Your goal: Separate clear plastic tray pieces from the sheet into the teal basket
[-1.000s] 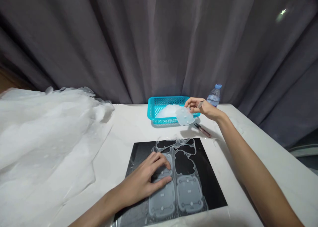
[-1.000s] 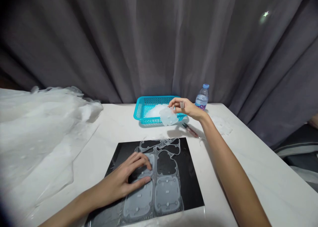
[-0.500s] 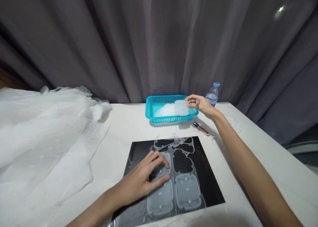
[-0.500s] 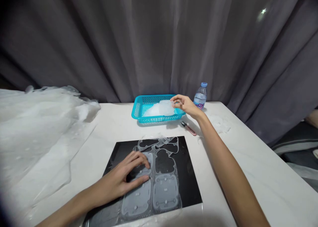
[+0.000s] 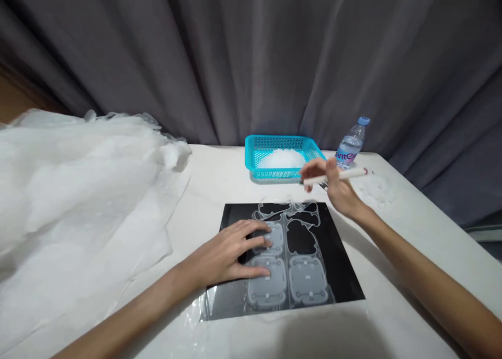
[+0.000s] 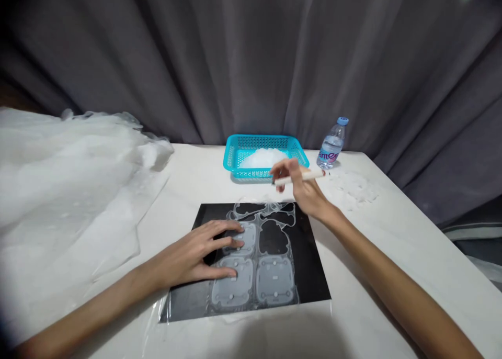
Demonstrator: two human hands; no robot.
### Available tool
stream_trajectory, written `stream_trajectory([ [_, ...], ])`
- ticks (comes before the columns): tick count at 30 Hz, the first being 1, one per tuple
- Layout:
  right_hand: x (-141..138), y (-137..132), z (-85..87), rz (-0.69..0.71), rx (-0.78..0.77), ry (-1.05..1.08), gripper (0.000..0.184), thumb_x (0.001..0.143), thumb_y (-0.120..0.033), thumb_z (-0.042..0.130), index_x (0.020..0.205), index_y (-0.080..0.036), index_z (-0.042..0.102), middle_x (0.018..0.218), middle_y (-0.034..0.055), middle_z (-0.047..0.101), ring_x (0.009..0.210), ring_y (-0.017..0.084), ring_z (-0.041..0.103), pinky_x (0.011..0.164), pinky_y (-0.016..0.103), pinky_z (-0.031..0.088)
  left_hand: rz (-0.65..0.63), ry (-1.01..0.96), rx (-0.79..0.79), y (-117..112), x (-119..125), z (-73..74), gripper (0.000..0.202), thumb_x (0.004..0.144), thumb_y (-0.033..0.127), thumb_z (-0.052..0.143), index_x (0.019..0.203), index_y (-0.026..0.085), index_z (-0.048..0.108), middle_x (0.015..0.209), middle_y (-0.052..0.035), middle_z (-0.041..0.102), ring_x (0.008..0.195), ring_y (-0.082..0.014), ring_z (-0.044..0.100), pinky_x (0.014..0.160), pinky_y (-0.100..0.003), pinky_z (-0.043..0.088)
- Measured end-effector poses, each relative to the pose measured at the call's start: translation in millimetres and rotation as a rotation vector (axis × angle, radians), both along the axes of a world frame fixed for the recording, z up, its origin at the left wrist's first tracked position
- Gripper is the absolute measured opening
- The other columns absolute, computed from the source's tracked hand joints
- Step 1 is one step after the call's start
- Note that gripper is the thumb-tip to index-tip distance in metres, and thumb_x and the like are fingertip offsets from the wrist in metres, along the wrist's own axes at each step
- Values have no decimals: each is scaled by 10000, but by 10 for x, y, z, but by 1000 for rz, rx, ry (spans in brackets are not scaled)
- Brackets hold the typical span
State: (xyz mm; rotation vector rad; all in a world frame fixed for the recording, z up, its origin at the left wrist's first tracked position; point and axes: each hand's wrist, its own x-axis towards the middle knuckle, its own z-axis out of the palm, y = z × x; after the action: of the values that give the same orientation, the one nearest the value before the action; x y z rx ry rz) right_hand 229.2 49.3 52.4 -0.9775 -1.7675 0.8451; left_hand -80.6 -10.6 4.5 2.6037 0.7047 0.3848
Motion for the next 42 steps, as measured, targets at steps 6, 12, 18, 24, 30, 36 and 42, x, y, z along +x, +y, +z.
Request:
stream_trajectory([
  [6,-227,-755,-249,343,-134,-196,267,1055,-453,599,989,-232,734,1020,57,719,912,195,713,847,336,574,6,-31,108,-40,26,-49,473,965,580,689,1271,219,696,1547,-170,552,1378,-358,587,1136,-554,513],
  [12,-287,-832,-271,471,-181,-259,135,1022,-274,679,1118,-205,744,1088,38,722,926,134,722,855,247,592,32,-5,187,-55,51,-31,531,951,612,685,1274,192,717,1554,-213,530,1411,-399,559,1134,-578,519],
  [18,-259,-864,-350,493,-98,-271,111,1033,-246,660,1096,-190,732,1084,49,729,947,140,712,869,255,595,68,31,204,-62,69,-57,627,916,673,691,1318,192,725,1546,-230,547,1361,-429,605,1091,-589,538],
  [24,-292,-904,-395,499,26,-345,116,1060,-201,610,1147,-183,686,1084,52,737,1013,155,705,922,281,554,66,5,234,-59,78,-70,626,908,673,698,1304,189,735,1542,-232,547,1368,-434,592,1087,-583,535],
  [30,-286,-884,-406,537,65,-374,138,1078,-181,562,1171,-182,665,1119,71,729,1055,175,695,943,311,560,52,16,268,-60,91,-32,619,900,657,714,1291,178,743,1502,-242,563,1349,-435,591,1055,-584,548],
  [36,-319,-921,-428,511,112,-391,145,1083,-186,549,1184,-188,654,1139,78,726,1075,189,692,968,331,561,50,-21,255,-53,101,-30,588,899,632,731,1279,183,744,1488,-212,579,1355,-416,572,1060,-573,543],
  [42,-284,-987,-393,490,245,-540,178,1096,-169,508,1230,-153,624,1138,109,731,1110,222,697,935,339,561,63,-27,231,-47,112,-40,581,901,660,713,1264,208,749,1445,-184,599,1338,-390,566,1059,-553,543],
])
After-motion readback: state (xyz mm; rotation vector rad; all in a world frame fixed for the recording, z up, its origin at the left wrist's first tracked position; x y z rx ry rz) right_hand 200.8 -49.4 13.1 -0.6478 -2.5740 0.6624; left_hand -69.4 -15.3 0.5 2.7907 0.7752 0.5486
